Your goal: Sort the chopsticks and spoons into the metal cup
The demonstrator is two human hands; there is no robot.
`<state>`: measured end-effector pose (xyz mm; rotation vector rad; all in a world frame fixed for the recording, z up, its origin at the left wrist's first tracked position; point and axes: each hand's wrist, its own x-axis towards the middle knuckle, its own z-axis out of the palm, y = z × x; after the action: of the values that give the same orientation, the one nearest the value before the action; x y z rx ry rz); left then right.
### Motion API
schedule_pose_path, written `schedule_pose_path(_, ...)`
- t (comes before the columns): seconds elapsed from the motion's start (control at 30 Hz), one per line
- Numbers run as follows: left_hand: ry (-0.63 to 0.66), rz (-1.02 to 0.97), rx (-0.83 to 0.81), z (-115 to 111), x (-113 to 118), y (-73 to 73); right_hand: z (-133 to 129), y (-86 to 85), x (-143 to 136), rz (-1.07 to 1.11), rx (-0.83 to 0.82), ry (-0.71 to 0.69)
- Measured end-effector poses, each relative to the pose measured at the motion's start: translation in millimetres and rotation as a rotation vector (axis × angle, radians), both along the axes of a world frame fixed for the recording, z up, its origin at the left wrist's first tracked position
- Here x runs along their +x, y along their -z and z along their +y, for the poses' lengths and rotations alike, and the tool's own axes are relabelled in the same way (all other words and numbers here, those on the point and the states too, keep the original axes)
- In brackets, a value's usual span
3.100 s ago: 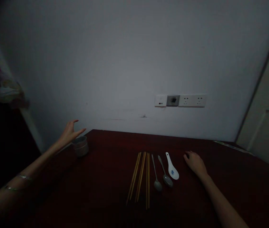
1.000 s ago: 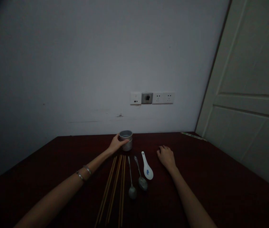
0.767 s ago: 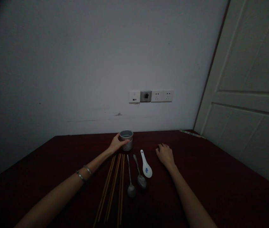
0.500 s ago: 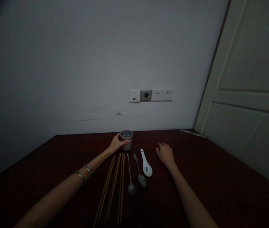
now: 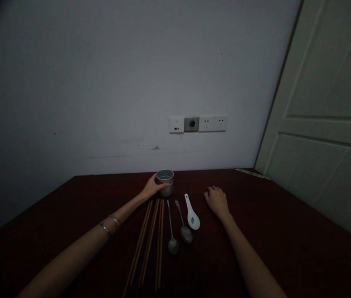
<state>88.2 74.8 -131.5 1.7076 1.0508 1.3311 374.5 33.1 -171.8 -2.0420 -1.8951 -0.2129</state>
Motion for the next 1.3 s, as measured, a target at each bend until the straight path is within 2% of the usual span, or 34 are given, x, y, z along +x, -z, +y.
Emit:
schedule_pose_path(0.17,0.080,-0.030,-0.002,-3.8,-3.1,-2.3,-0.7,-1.8,-0.2,-0.009,0.003,-0.011)
schedule_pose_path(0.27,0.089,0.015,0.000,-7.9,-13.0,-4.8,-1.8,-3.2,-0.7,-0.002,-0.005,-0.011)
schedule_pose_path(0.43,-0.131,0.177,-0.007,-19.0,-44.3,-14.1,-1.6,-1.4,-0.2,0.004,-0.012,-0.007)
schedule_pose_path(0.53,-0.273,0.367,-0.020,-30.1,-63.2,-24.0,-0.7,0.7,0.6,-0.003,-0.004,-0.011)
schedule_pose_path(0.6,-0.313,0.530,-0.046,-38.7,-72.2,-28.8,-0.3,1.8,1.2,-0.011,0.003,-0.020)
schedule_pose_path(0.67,-0.283,0.687,-0.112,-47.7,-77.0,-30.0,0.2,2.9,1.9,-0.018,0.008,-0.029)
schedule_pose_path(0.8,-0.141,0.898,-0.294,-66.0,-74.4,-24.7,1.8,6.2,3.6,-0.023,0.020,-0.051)
schedule_pose_path(0.87,-0.118,0.964,-0.324,-74.8,-68.9,-22.5,2.8,8.0,4.4,-0.018,0.029,-0.062)
schedule_pose_path(1.07,-0.186,1.204,-0.211,-91.3,-51.7,-24.8,2.7,8.9,4.7,-0.023,0.026,-0.070)
schedule_pose_path(1.3,-0.218,1.306,-0.255,-93.8,-41.9,-26.7,2.3,7.7,4.2,-0.030,0.018,-0.051)
